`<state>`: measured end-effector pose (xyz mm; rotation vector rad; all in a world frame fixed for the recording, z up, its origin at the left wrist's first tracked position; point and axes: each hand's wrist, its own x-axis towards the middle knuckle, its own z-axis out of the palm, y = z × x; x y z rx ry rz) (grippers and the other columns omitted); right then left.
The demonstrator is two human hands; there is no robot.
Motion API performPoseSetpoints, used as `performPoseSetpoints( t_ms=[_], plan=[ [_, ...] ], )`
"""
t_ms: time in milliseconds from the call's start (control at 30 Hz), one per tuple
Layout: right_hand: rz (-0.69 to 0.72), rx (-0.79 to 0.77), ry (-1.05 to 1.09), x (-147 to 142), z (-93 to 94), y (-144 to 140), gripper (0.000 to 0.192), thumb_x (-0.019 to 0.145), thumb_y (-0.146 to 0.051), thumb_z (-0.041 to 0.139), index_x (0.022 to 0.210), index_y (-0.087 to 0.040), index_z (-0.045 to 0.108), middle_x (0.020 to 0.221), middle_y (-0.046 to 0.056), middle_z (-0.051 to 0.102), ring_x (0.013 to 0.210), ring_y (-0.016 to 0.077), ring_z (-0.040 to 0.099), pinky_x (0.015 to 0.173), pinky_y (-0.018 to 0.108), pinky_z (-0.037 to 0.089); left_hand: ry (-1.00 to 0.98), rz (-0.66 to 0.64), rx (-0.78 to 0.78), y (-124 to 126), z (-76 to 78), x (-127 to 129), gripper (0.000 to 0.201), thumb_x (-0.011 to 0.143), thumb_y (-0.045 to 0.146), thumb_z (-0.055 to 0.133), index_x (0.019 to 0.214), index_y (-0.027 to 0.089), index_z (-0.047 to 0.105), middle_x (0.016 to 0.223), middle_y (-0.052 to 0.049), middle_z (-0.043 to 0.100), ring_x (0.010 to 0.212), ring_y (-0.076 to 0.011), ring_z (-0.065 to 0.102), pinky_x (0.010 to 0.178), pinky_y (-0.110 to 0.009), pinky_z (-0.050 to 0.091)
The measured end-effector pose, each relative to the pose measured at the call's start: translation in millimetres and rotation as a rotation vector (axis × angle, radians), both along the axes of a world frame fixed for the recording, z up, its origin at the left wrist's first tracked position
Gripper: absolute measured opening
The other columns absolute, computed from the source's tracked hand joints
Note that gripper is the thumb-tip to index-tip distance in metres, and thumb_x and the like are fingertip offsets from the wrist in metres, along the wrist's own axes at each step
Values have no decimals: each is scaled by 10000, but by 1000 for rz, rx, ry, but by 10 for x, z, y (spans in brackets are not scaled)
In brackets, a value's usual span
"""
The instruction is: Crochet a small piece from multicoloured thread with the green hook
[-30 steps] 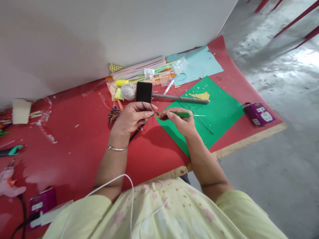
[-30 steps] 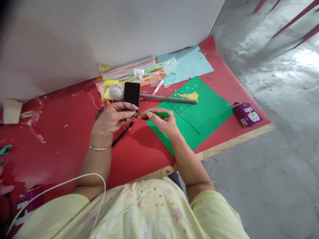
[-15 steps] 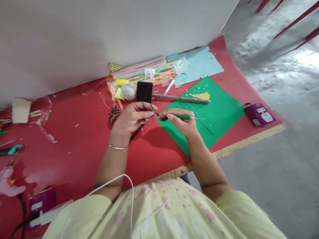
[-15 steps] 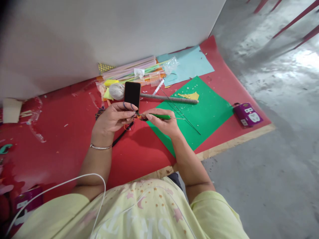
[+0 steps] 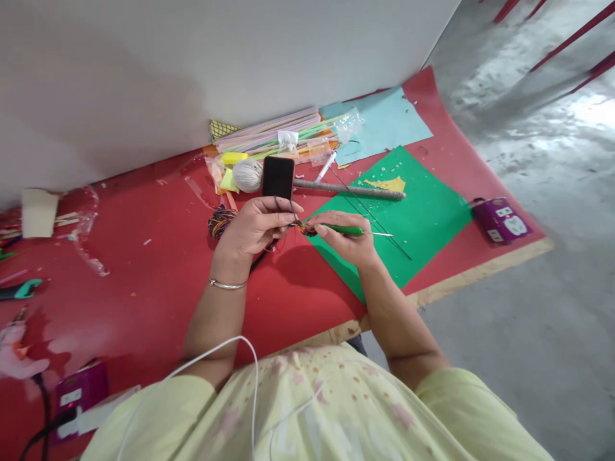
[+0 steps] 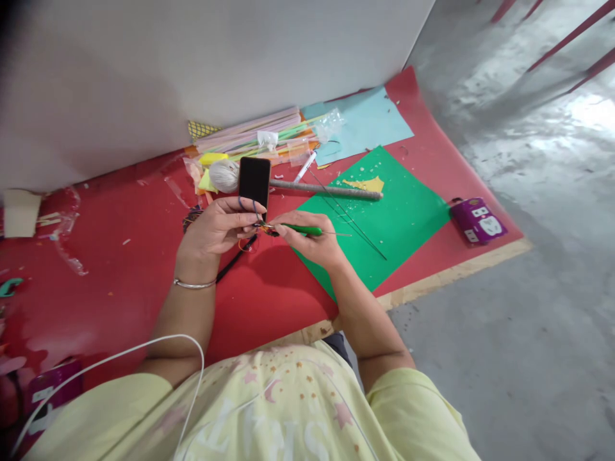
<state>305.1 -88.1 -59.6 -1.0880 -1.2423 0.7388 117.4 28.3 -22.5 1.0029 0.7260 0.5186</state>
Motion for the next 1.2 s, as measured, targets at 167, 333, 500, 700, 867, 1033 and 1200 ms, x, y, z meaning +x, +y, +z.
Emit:
performPoseSetpoints(
  t_ms=[167,333,500,700,867,1033,1200],
  plan=[
    [-27,-9,20,7,5,-4,196,932,-453,790,946,-279,879,930,39,874,855,203,816,825,357,670,-10,-5,16,-4,36,-15,264,638,203,949,878,143,856,754,-43,731,557,-69,545,500,-209,366],
    [-93,-39,47,8,-7,-5,231,923,-495,792,920,-281,882,930,40,875,858,209,813,836,370,682,-24,-34,108,-15,59,-16,408,585,132,948,983,155,861,860,-52,757,718,-116,660,580,-202,458],
    [-111,-44,88,2,-9,4,218,921,-497,796,915,-298,885,904,27,868,844,204,811,814,365,684,0,-33,133,-36,44,4,366,646,138,914,1005,174,854,857,-27,716,594,-64,560,486,-196,360],
    [-119,-67,120,-1,-10,1,227,910,-512,804,898,-299,882,901,28,866,849,211,813,807,373,697,7,10,129,-41,52,8,303,635,144,902,932,157,844,822,-34,719,565,-59,528,482,-207,334],
    [-124,-77,133,-4,4,0,247,907,-524,804,887,-290,878,894,34,866,853,215,817,808,376,699,-8,9,141,-33,35,2,279,634,127,892,905,160,838,866,-49,746,575,-62,545,490,-210,342],
    [-121,-69,144,-11,16,0,237,903,-515,812,880,-288,877,886,35,866,843,213,819,804,371,697,-22,5,173,-28,21,1,293,626,105,892,907,170,843,860,-42,737,578,-65,548,488,-210,338],
    [-125,-85,152,-22,20,2,270,891,-544,811,864,-283,876,875,38,864,840,221,820,804,382,710,-14,9,190,-26,8,8,317,610,125,903,918,171,844,862,-39,736,586,-68,554,494,-206,348]
  ],
)
